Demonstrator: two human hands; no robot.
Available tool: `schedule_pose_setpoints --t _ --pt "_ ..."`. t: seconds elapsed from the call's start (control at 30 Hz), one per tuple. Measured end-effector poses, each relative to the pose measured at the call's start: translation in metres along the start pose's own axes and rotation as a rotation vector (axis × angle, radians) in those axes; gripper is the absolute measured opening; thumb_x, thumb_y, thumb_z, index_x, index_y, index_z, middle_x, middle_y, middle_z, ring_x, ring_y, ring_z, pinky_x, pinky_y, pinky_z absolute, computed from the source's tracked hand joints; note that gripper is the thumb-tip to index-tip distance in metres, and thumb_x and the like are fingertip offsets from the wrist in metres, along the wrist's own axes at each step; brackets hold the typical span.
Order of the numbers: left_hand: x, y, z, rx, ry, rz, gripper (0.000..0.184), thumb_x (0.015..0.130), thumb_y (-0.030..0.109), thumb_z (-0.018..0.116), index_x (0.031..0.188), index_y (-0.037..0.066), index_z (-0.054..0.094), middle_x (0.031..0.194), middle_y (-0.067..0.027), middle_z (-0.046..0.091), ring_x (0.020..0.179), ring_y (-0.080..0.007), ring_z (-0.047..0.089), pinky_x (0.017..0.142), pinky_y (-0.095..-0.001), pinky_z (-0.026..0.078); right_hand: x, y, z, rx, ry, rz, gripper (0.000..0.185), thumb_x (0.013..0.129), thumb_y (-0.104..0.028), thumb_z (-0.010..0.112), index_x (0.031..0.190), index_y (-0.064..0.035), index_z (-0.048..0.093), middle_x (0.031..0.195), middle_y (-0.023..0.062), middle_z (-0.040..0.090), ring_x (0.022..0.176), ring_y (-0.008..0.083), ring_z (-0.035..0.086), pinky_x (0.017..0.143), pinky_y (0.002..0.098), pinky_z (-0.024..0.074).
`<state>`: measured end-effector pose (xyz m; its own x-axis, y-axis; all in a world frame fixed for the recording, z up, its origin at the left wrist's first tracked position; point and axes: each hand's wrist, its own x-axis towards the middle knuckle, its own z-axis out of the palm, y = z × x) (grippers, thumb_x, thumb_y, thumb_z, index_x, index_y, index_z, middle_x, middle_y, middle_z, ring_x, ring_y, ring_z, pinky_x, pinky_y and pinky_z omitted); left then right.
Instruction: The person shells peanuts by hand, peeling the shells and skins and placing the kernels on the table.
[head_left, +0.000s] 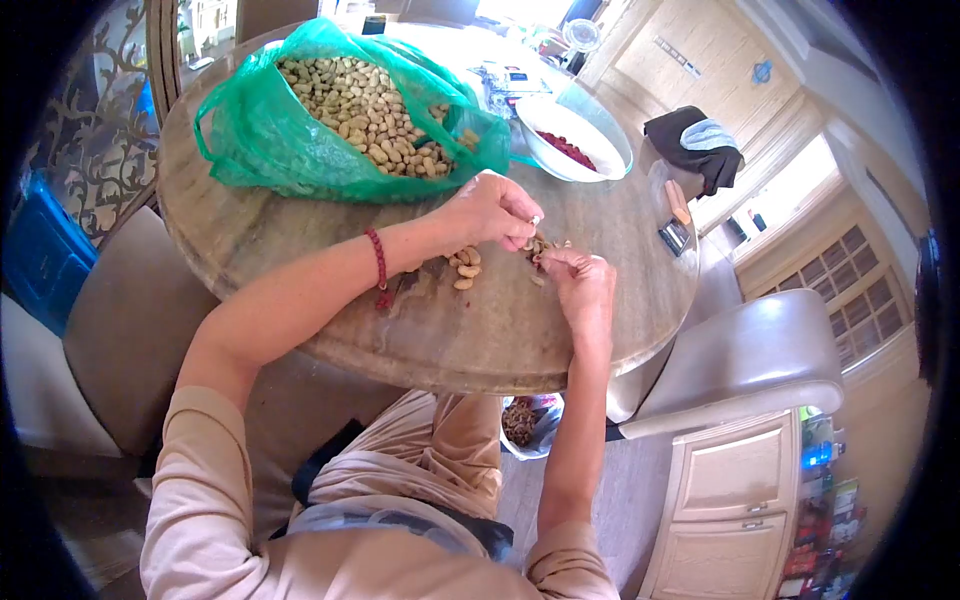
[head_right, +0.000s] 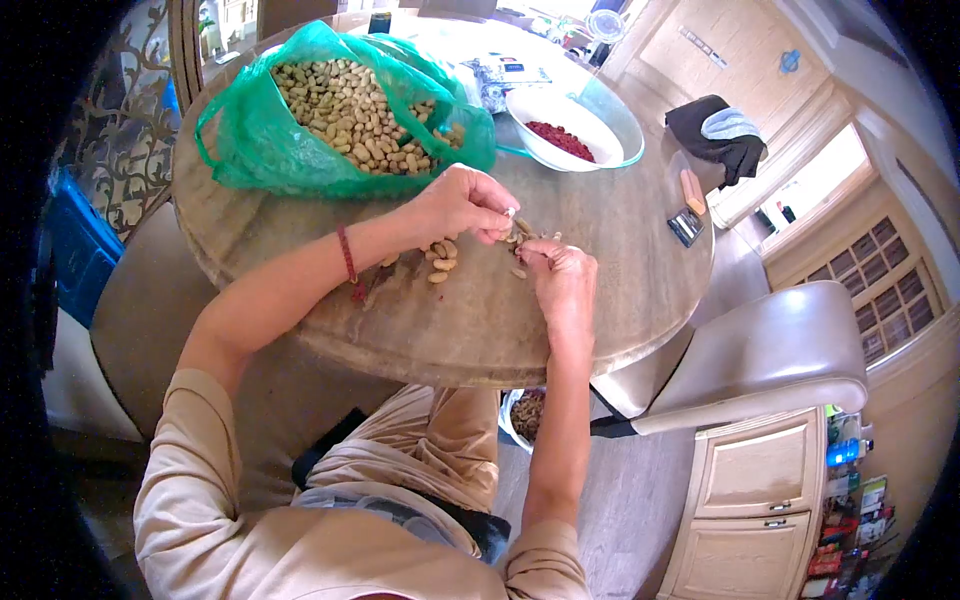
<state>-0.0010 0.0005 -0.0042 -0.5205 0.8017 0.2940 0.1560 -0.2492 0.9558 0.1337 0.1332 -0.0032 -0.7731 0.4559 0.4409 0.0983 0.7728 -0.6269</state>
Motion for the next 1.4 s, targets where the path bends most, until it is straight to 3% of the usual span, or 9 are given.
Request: schedule_pose_setpoints --t 0.4,0.5,0.57,0.6,0.67,0.8,0.87,0.97,1.4 --pt "0.001 -0.004 0.002 0.02 -0.02 -0.067 0.017 0.075 0.003 0.065 0.09 -0.004 0.062 0.075 -0.0078 0.063 0.065 -0.0117 0.06 0.06 -0.0239 0.053 0.002 0.015 0.011 -0.307 -0.102 -0.159 0.012 0.075 -0.013 0.059 0.082 -0.0042 0.065 0.076 0.0184 0.061 0.073 0.0326 0.061 0.065 0.0381 0.0466" --pt "0.001 -0.006 0.003 -0.005 -0.018 -0.075 0.018 0.075 0.003 0.065 0.092 -0.004 0.062 0.077 -0.0086 0.064 0.067 -0.0125 0.061 0.063 -0.0252 0.054 0.007 0.023 0.012 -0.156 0.078 -0.267 0.018 0.081 -0.017 0.057 0.079 -0.0002 0.06 0.065 0.016 0.061 0.058 0.0287 0.059 0.054 0.0357 0.0451" --pt "0.001 -0.006 0.002 -0.085 -0.027 -0.07 0.019 0.075 0.003 0.066 0.092 -0.004 0.062 0.08 -0.0095 0.064 0.069 -0.0133 0.062 0.065 -0.0264 0.054 0.009 0.027 0.008 0.498 -0.069 0.146 0.023 0.087 -0.023 0.054 0.076 -0.0019 0.056 0.053 0.002 0.05 0.042 0.0139 0.045 0.04 0.0263 0.0356" --pt "0.0 -0.005 0.002 -0.085 -0.025 -0.066 0.019 0.075 0.003 0.066 0.092 -0.004 0.062 0.08 -0.0095 0.064 0.069 -0.0133 0.062 0.065 -0.0264 0.054 0.009 0.023 0.004 0.496 -0.07 0.143 0.023 0.087 -0.023 0.054 0.076 -0.0019 0.056 0.053 0.002 0.05 0.042 0.0139 0.045 0.04 0.0263 0.0356" --pt "-0.001 -0.004 0.003 -0.119 -0.033 -0.088 0.021 0.075 0.003 0.066 0.094 -0.004 0.061 0.081 -0.01 0.064 0.07 -0.0136 0.063 0.065 -0.0263 0.054 0.007 0.016 -0.004 1.085 -0.272 0.382 0.02 0.089 -0.022 0.051 0.076 -0.0072 0.052 0.054 -0.0075 0.035 0.043 0.003 0.028 0.037 0.0174 0.0229" --pt "-0.001 -0.002 0.003 -0.153 -0.039 -0.106 0.022 0.075 0.003 0.065 0.096 -0.004 0.061 0.083 -0.0104 0.064 0.071 -0.014 0.063 0.066 -0.0264 0.054 0.01 0.022 -0.003 1.244 -0.371 0.434 0.016 0.089 -0.018 0.051 0.076 -0.0074 0.05 0.055 -0.0059 0.037 0.043 0.0029 0.028 0.036 0.016 0.0207" --pt "-0.001 -0.003 0.003 -0.212 -0.049 -0.084 0.024 0.076 0.002 0.063 0.098 -0.005 0.06 0.083 -0.0107 0.064 0.072 -0.0141 0.063 0.066 -0.0263 0.054 0.013 0.026 0.0 1.412 -0.51 0.614 0.015 0.088 -0.017 0.051 0.08 -0.0047 0.052 0.062 -0.002 0.045 0.045 0.003 0.032 0.036 0.016 0.0227" --pt "-0.003 0.002 0.006 -0.176 -0.033 -0.057 0.026 0.076 0.002 0.063 0.1 -0.005 0.059 0.084 -0.0107 0.064 0.071 -0.0142 0.063 0.067 -0.0268 0.054 0.015 0.028 0.004 1.36 -0.611 0.587 0.014 0.088 -0.016 0.052 0.085 -0.0026 0.053 0.069 0.0011 0.05 0.048 0.0033 0.036 0.037 0.0155 0.0249" --pt "0.0 -0.001 0.011 0.25 -0.008 0.159 0.016 0.071 0.0 0.065 0.086 -0.002 0.065 0.075 -0.0053 0.065 0.066 -0.0075 0.06 0.059 -0.021 0.049 0.013 0.019 0.009 1.318 -0.587 0.58 0.013 0.088 -0.015 0.052 0.089 -0.002 0.054 0.072 0.0017 0.052 0.052 0.0045 0.041 0.038 0.0153 0.0275"
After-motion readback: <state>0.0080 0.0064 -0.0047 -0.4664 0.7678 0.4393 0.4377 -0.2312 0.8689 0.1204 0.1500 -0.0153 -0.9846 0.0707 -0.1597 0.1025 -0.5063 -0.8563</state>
